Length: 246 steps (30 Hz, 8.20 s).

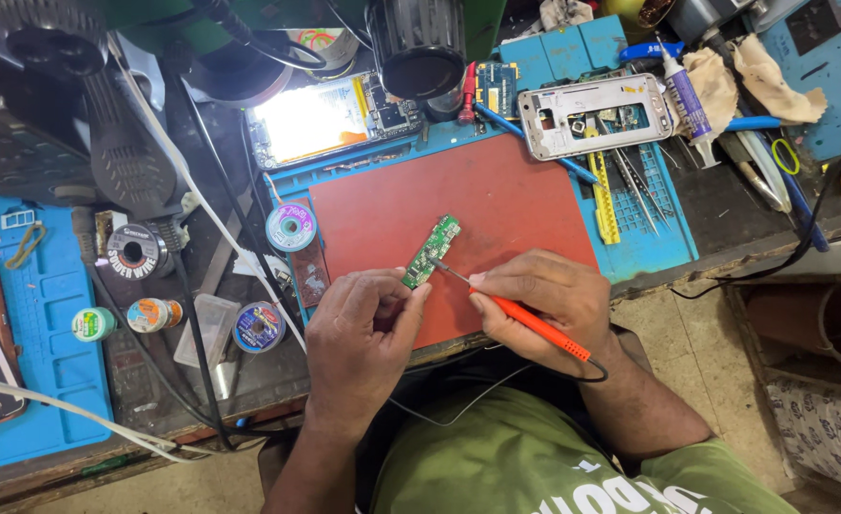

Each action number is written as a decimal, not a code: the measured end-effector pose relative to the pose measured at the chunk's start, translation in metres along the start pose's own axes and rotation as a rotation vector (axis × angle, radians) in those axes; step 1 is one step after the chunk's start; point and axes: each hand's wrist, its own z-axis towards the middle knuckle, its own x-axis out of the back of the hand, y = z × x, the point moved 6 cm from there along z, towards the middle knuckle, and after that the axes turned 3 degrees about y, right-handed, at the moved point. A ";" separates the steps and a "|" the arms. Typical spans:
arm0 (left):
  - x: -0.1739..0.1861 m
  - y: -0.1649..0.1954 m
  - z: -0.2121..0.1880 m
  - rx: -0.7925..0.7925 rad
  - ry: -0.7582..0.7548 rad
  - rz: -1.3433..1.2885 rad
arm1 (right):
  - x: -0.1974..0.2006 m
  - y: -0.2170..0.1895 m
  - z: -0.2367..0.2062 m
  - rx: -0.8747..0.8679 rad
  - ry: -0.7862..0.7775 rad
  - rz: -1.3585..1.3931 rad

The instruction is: The person uses a red-handled soldering iron to work on a small green circuit board, then sets it aside and picks up a blue L-shaped circuit board to continue soldering. The person also briefly handles a tube of flux or adhesive.

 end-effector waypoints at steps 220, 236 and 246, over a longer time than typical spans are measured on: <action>0.002 -0.008 -0.003 -0.039 -0.021 0.005 | -0.009 -0.005 -0.001 0.022 -0.001 -0.006; 0.002 -0.007 -0.003 -0.045 -0.014 0.007 | -0.010 -0.004 -0.002 0.025 -0.015 -0.003; 0.003 -0.008 -0.003 -0.038 -0.021 0.005 | -0.011 -0.005 -0.002 0.025 -0.026 0.025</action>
